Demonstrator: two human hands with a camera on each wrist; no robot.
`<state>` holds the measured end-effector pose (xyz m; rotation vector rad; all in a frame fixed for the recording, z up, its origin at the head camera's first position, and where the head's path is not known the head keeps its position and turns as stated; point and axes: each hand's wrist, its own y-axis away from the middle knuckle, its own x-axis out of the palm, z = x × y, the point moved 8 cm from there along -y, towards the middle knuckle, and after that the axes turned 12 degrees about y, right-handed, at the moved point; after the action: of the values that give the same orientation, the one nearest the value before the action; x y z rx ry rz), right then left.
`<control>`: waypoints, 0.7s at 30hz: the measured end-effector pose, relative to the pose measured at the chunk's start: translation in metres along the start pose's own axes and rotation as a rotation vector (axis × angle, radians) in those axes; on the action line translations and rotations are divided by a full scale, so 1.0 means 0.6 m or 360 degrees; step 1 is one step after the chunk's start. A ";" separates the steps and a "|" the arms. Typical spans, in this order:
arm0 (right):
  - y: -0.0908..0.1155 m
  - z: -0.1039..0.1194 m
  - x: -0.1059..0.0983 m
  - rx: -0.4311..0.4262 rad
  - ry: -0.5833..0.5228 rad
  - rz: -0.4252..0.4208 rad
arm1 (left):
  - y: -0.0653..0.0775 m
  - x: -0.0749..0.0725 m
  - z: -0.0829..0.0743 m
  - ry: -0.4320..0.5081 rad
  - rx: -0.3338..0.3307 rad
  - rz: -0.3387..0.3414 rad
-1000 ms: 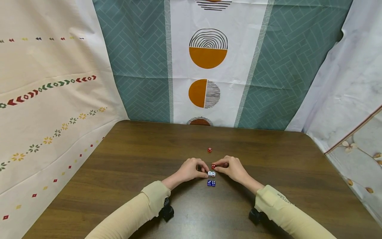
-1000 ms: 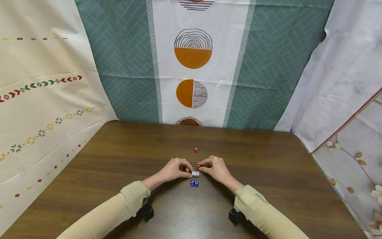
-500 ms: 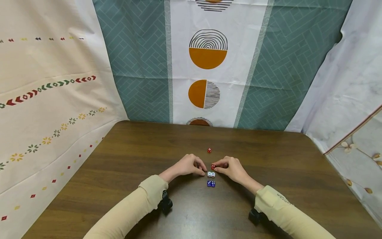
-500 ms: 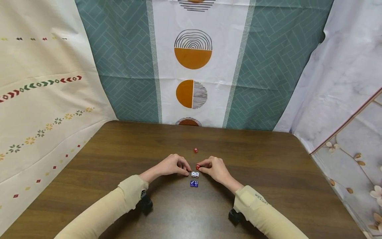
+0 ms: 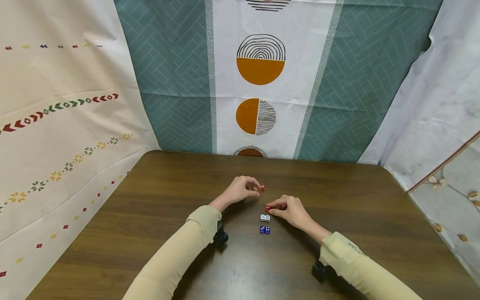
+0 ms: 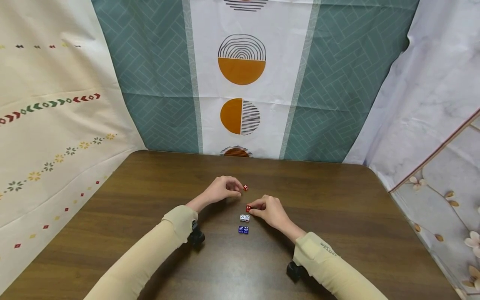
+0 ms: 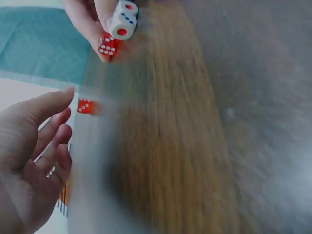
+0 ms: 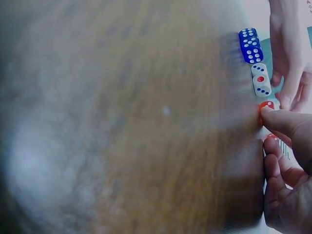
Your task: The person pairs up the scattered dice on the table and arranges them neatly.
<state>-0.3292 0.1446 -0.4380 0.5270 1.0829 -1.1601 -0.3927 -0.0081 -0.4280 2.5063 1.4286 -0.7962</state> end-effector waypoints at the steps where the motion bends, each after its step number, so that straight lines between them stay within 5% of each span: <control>1: 0.000 0.000 0.000 -0.0004 -0.0004 0.0001 | -0.004 -0.001 0.002 -0.0002 0.0005 -0.0027; 12: -0.001 -0.001 0.001 -0.0012 -0.0002 -0.0012 | -0.042 0.005 0.026 -0.0028 -0.0065 -0.0148; 21: -0.001 0.000 0.000 -0.0010 0.0002 -0.0016 | -0.046 0.012 0.032 -0.0072 -0.0084 -0.0175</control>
<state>-0.3299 0.1441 -0.4380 0.5176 1.0912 -1.1649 -0.4201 0.0050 -0.4440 2.3728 1.5628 -0.8173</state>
